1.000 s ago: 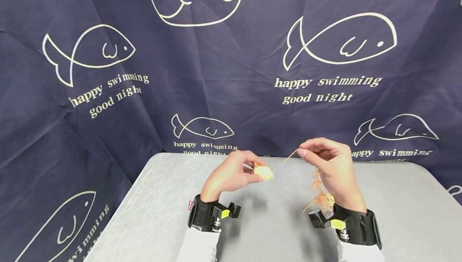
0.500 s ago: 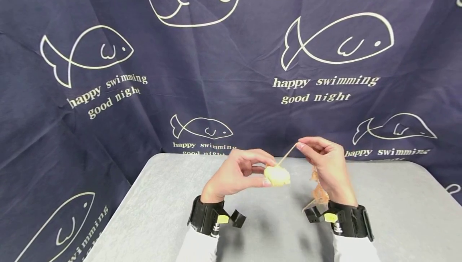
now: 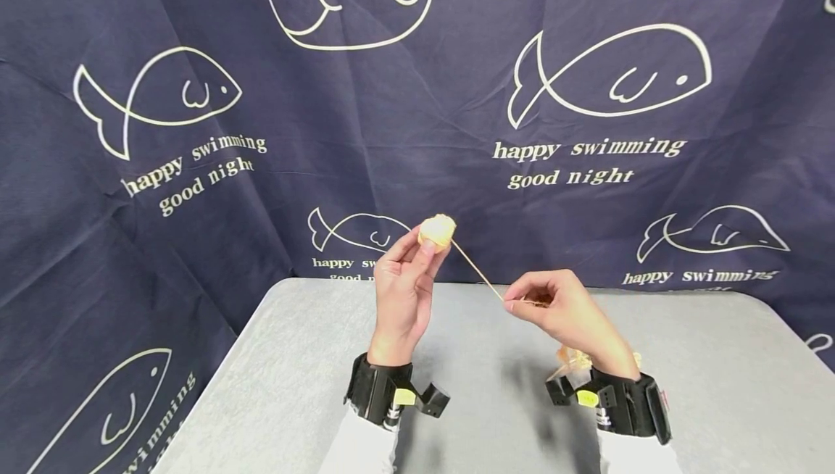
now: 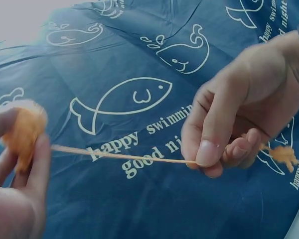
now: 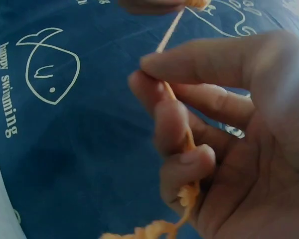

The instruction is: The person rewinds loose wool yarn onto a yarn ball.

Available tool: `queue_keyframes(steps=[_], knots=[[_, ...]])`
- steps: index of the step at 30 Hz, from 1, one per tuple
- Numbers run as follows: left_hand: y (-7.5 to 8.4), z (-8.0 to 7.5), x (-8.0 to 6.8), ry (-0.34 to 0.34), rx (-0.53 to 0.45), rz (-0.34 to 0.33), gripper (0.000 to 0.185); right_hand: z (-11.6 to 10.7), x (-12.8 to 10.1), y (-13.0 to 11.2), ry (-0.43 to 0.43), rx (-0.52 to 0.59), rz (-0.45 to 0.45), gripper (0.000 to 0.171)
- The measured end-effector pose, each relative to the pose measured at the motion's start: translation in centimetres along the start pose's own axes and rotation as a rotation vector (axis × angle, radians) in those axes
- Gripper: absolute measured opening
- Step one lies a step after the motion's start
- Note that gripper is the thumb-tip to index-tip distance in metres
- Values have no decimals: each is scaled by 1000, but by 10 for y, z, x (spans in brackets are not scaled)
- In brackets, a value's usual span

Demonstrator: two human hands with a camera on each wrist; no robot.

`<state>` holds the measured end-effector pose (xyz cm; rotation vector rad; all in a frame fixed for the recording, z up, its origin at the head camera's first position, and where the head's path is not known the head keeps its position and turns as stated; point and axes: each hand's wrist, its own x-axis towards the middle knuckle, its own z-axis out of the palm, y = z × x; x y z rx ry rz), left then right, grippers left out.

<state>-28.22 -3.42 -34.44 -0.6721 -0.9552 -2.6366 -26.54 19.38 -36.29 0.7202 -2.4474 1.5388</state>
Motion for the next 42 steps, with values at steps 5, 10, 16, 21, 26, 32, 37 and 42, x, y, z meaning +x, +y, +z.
queue_keyframes(steps=[5,10,16,21,26,32,37,42], knots=[[-6,-3,3,179,75,61,27,1,-5,-9,-63,-56,-23,19],[-15,-9,5,232,349,144,31,-1,-9,-19,-71,-63,-61,24],[-15,-22,4,38,890,217,30,-4,-12,-29,45,17,-164,20],[-5,-25,1,-193,1176,50,27,-10,-12,-28,172,208,-213,15],[5,-23,-2,-463,1329,-186,23,-12,-9,-24,287,486,-212,10],[10,-22,-3,-833,1145,-323,26,-12,-4,-18,436,698,-172,14],[13,-17,-3,-986,780,-376,31,-10,3,-10,549,677,-82,9],[14,-12,-5,-933,527,-315,34,-6,7,2,503,494,15,11]])
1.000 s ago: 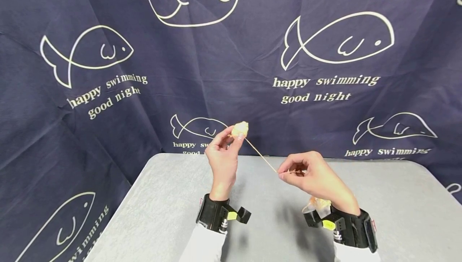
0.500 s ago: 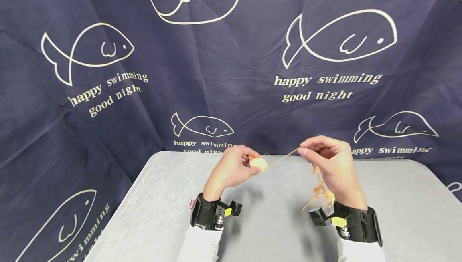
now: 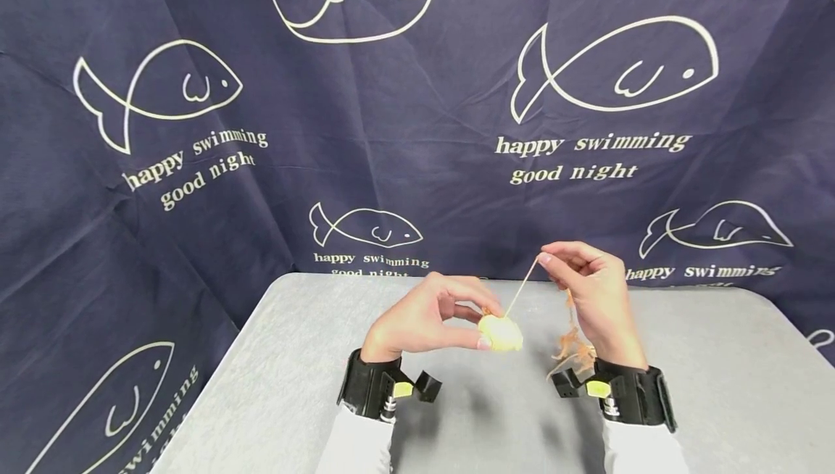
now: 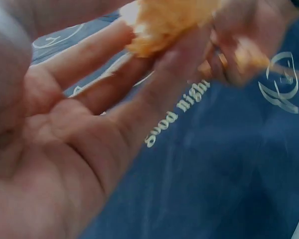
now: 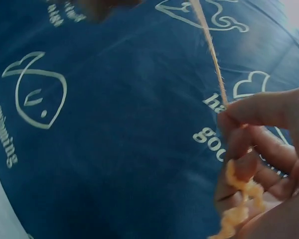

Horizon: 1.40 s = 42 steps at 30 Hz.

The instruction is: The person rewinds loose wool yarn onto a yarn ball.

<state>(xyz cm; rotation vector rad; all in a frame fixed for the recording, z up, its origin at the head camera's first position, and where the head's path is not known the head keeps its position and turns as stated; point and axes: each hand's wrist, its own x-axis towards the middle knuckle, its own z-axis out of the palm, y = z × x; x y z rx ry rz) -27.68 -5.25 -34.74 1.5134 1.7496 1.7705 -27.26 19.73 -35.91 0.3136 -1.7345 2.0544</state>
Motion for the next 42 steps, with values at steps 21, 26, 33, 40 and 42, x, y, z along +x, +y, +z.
queue_keyframes(steps=[21,26,33,40,42], knots=[[-18,1,23,1158,-626,196,25,11,-9,2,-551,-487,-62,12],[-25,-4,22,1278,-445,185,28,10,-12,-2,-608,-494,-36,13],[-35,-9,13,1261,227,76,31,6,-14,-10,-574,-416,-70,11],[-33,-13,2,904,676,-123,29,-2,-12,-19,-408,-52,-123,14],[-30,-12,0,781,706,-226,27,-2,-11,-19,-362,82,-122,14]])
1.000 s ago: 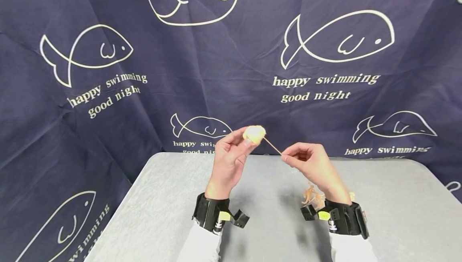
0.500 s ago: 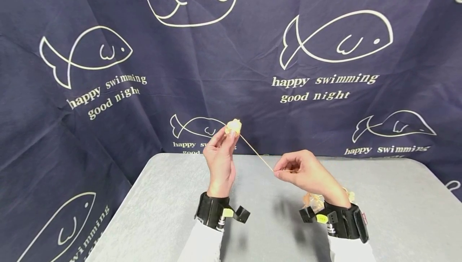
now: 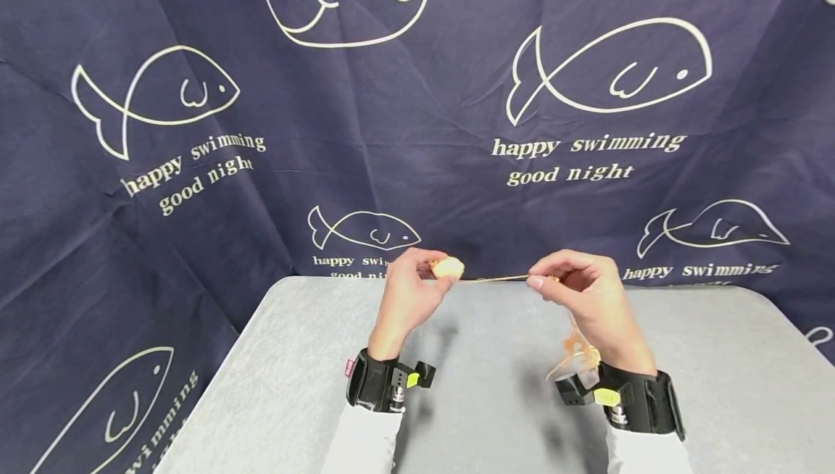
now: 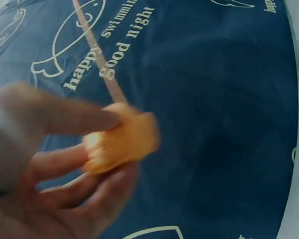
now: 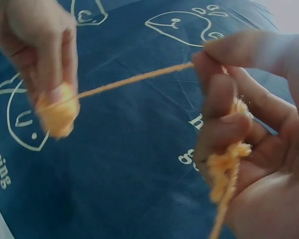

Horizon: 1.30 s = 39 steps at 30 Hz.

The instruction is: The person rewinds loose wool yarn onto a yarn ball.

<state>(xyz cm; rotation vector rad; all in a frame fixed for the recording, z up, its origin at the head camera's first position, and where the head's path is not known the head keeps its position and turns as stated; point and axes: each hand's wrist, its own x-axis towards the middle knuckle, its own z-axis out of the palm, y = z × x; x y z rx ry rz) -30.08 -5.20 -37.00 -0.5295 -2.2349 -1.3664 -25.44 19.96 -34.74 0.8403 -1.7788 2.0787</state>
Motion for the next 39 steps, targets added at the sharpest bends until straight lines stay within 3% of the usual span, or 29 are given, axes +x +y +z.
queue_keyframes(steps=[4,8,10,13,17,20,23,26,29,35,39], knots=[[5,-4,-3,-297,28,-10,24,-1,2,1,112,212,-20,23],[9,-8,-5,-571,-37,77,24,-4,3,3,199,397,-35,29],[12,-9,-5,-693,-123,109,25,-6,4,4,225,482,-42,28],[15,-10,-6,-820,-307,147,28,-8,5,5,269,537,-30,26],[20,-11,-6,-878,-600,191,32,-10,7,10,365,419,33,20],[24,-13,-7,-845,-778,205,33,-9,8,15,393,235,104,13],[26,-12,-7,-760,-924,202,33,-9,7,20,334,12,168,6],[25,-8,-5,-609,-1017,211,32,-8,6,22,223,-219,204,12],[25,-4,-4,-430,-1101,185,32,-6,5,22,114,-370,213,12],[28,1,0,-101,-1258,0,36,1,5,21,-56,-479,188,5],[29,5,3,117,-1250,-128,32,7,5,19,-139,-473,179,7]])
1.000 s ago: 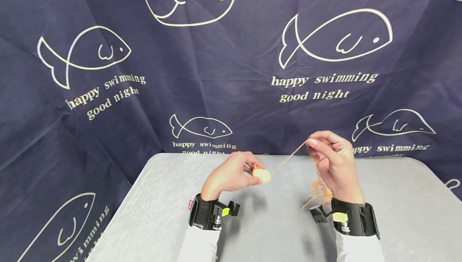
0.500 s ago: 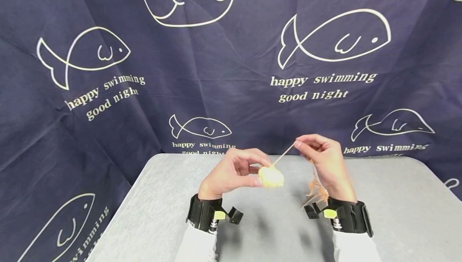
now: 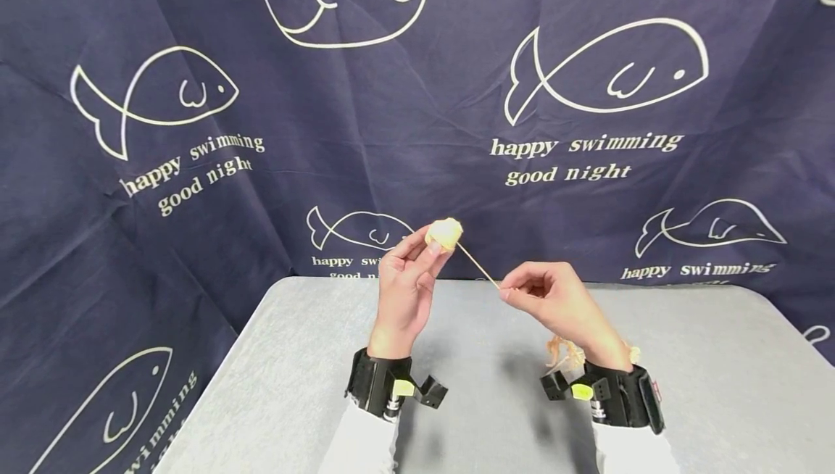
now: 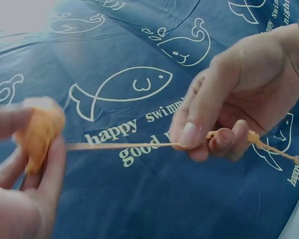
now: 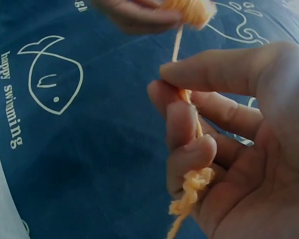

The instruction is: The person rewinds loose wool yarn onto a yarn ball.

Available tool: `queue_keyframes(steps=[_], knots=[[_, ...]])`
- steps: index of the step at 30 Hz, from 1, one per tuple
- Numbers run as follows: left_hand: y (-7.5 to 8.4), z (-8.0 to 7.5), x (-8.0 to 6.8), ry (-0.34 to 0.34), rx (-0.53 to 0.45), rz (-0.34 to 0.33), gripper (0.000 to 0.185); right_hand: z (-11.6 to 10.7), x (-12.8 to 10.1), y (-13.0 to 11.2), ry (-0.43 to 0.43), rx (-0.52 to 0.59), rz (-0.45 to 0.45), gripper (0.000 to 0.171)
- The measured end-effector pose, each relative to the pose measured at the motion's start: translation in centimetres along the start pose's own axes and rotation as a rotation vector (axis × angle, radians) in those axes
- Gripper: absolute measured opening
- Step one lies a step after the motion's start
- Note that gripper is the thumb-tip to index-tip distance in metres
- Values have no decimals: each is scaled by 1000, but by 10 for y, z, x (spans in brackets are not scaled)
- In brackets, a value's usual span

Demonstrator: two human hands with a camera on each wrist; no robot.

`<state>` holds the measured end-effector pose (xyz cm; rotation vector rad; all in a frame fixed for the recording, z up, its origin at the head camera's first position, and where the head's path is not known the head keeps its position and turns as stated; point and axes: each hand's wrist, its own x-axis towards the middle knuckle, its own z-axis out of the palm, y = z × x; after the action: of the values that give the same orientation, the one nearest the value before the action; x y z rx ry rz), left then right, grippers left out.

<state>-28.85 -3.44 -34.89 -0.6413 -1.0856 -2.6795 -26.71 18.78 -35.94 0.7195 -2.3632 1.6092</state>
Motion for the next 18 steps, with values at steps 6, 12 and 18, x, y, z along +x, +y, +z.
queue_keyframes(steps=[6,12,18], knots=[[-12,-2,3,219,254,134,25,5,-3,-7,-60,-22,-17,6],[-23,-10,2,216,767,329,28,4,-5,-14,-41,-46,-56,12],[-22,-18,-2,21,1133,366,26,-2,-8,-19,71,34,-98,11]])
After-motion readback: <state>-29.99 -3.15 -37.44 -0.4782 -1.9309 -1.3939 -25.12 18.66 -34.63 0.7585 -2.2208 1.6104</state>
